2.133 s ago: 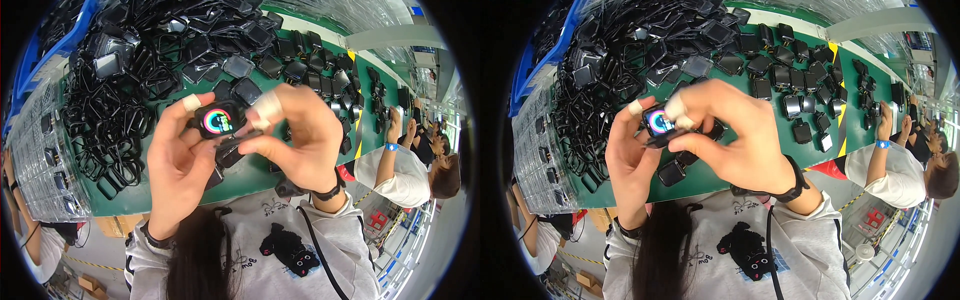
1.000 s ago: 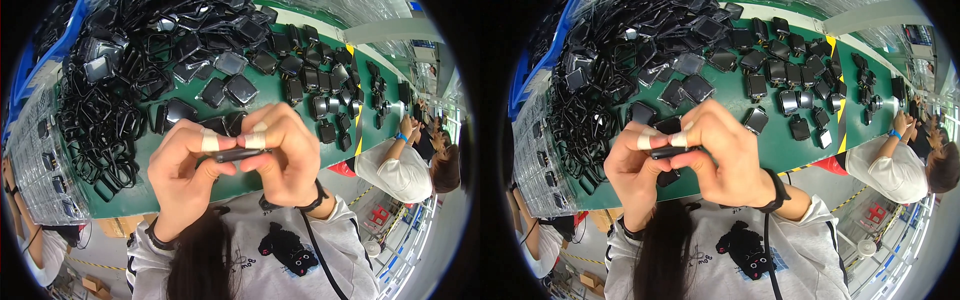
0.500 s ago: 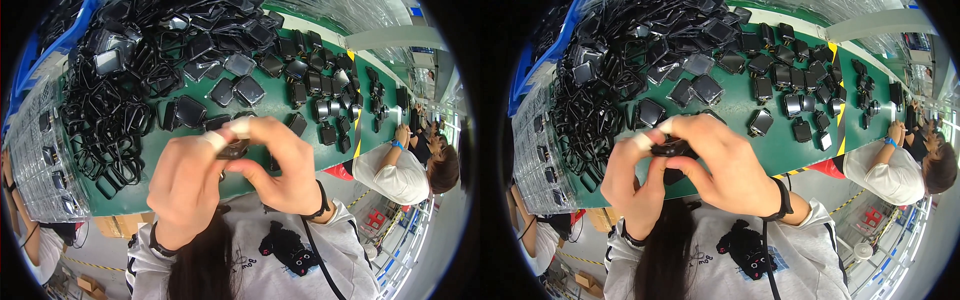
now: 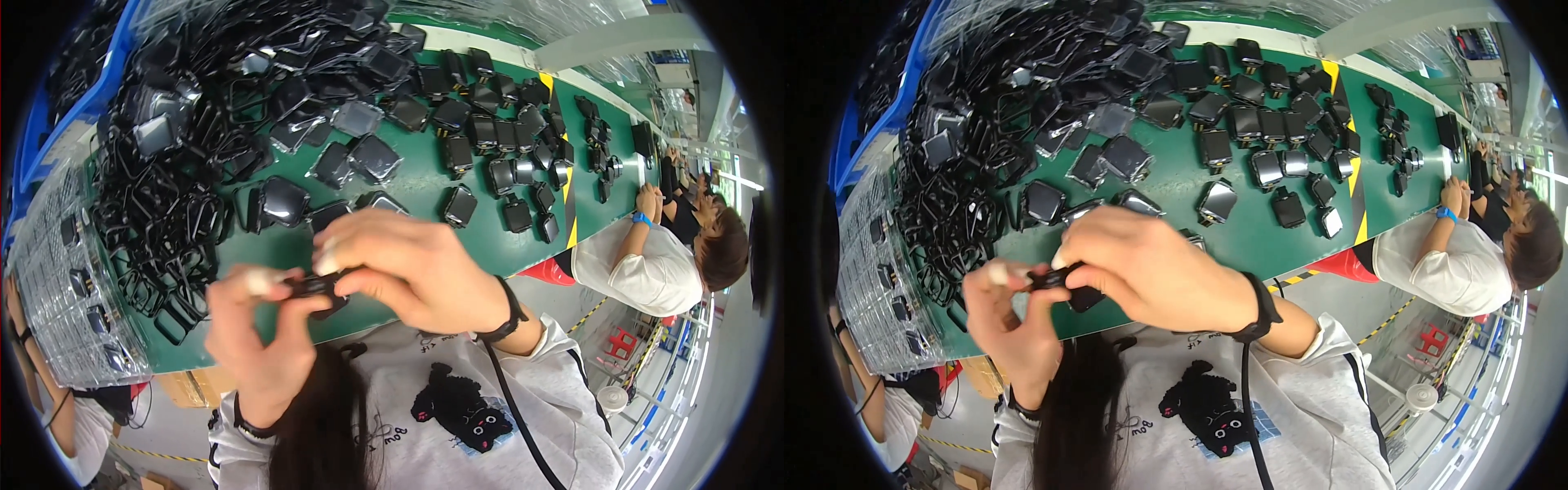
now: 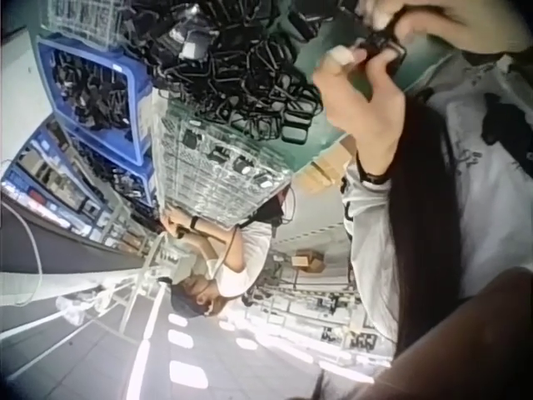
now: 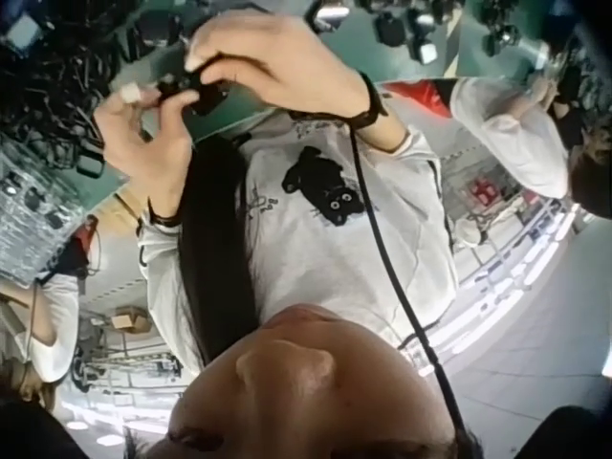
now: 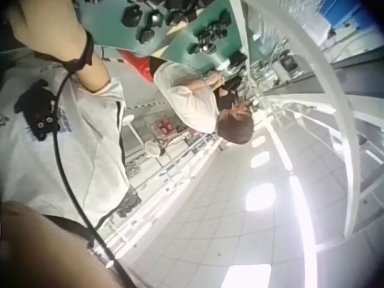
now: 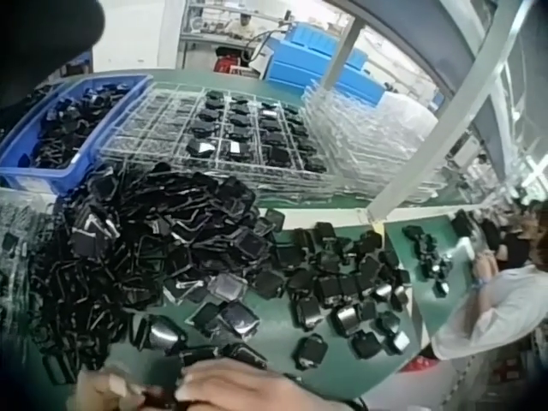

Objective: The person picks up a watch face and a watch frame by hand, presses the watch face into the watch frame, and places the assembled watch onto the table. After repeating this, the person picks up a tray and places it on the table.

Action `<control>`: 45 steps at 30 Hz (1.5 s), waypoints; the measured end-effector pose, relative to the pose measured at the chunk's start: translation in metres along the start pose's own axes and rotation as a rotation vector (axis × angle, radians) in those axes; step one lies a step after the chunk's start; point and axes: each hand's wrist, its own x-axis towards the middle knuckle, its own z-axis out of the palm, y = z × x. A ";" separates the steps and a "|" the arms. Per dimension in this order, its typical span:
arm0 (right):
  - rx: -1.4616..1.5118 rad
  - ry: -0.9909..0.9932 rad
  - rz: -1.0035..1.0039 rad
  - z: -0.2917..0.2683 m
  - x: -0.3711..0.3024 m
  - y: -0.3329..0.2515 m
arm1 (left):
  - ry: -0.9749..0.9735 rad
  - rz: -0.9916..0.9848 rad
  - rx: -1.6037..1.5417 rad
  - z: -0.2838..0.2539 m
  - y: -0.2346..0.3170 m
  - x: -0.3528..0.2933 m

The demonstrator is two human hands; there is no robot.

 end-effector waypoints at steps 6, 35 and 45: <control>-0.427 0.274 0.110 -0.052 0.001 0.000 | 0.128 0.089 -0.070 -0.021 -0.005 -0.005; -0.393 0.046 0.005 -0.026 0.005 0.003 | -0.101 0.007 0.253 -0.002 0.010 0.009; -0.896 0.187 0.269 -0.088 0.023 0.044 | -0.176 -0.049 0.662 -0.034 -0.002 0.020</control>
